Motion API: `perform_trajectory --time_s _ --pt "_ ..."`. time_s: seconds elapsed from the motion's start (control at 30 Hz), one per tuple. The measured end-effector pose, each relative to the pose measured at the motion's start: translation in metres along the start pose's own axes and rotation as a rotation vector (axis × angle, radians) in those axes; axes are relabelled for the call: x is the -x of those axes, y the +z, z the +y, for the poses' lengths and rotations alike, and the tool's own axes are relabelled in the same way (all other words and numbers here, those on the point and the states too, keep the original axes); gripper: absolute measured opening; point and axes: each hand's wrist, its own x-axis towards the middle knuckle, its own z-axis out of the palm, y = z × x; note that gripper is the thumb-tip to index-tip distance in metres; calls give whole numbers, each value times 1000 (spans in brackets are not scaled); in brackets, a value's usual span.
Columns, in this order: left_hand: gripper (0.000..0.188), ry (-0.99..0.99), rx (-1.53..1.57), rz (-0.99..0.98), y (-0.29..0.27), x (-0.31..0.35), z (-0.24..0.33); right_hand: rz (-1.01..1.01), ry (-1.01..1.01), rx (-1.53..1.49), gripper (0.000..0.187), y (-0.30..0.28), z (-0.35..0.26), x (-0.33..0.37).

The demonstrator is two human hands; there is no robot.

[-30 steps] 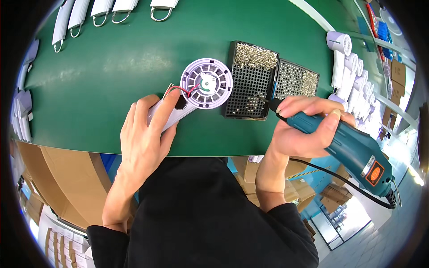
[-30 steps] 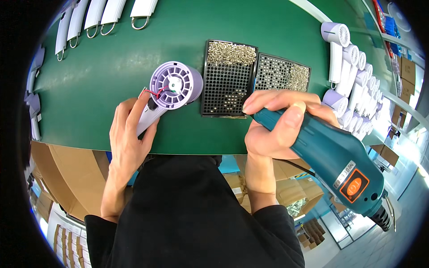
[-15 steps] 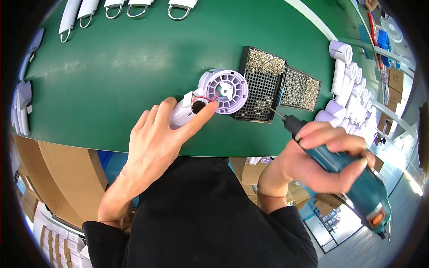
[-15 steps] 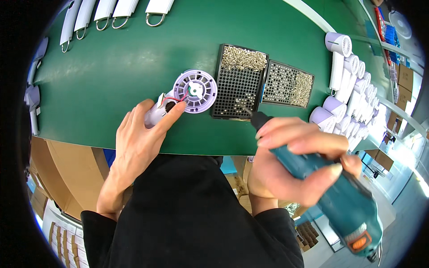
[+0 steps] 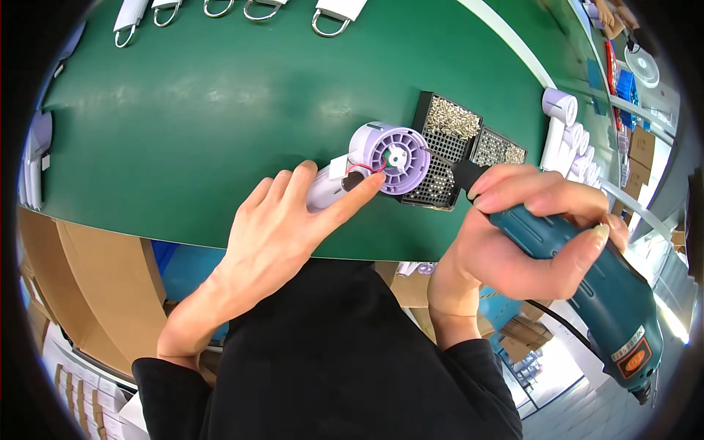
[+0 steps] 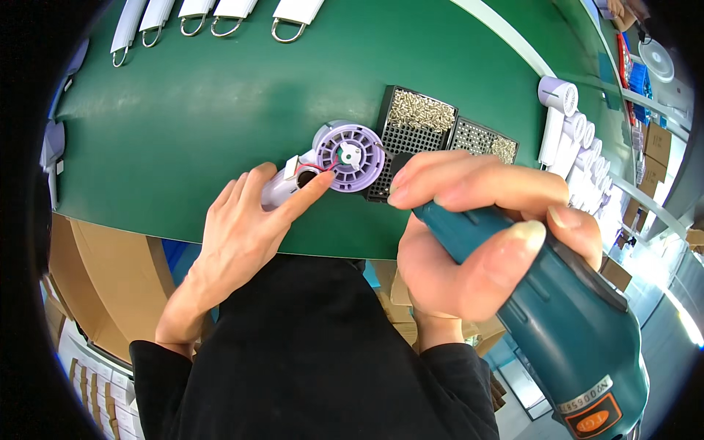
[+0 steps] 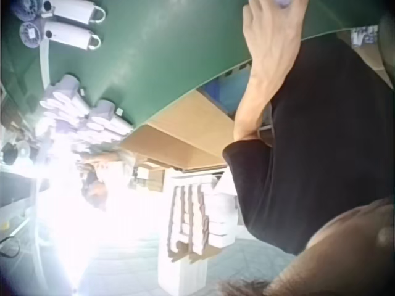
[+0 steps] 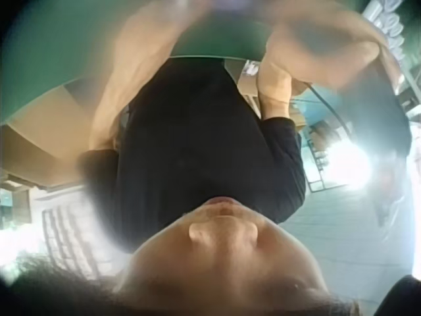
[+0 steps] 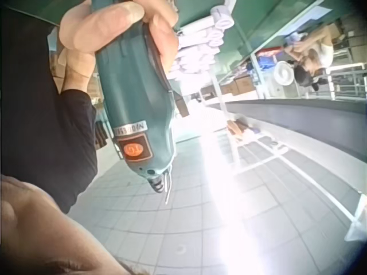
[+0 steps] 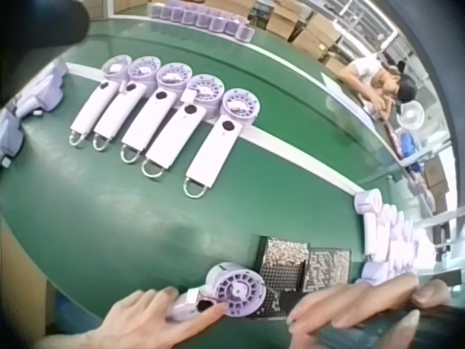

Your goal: Assembling handheld electric fans using an electric screwdriver to drive screws into the housing on a production line.

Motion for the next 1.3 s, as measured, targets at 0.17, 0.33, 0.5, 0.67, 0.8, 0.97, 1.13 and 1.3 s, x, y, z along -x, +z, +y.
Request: perform_trajectory --time_s 0.17,0.33,0.5,0.67,0.8,0.97,1.13,1.3 --pt "71 11 24 9 1 -1 -2 27 15 53 18 11 5 2" --pt "71 22 24 -11 -1 -2 -4 -151 132 70 27 -5 12 -1" --pt "57 -17 72 -85 -8 -7 -2 -44 149 1 27 4 15 2" --pt "56 -10 61 -79 -7 -6 -2 -84 151 -1 28 4 17 0" --pt "55 -3 32 -75 -6 -7 -1 31 115 133 19 14 24 2" --pt "70 13 1 -1 0 -4 2 -15 41 80 19 9 21 1" --pt "68 -14 30 24 -1 -4 3 90 -68 -125 31 -10 -9 9" --pt "66 -20 30 55 6 -4 4 156 100 -168 22 -41 -9 33"
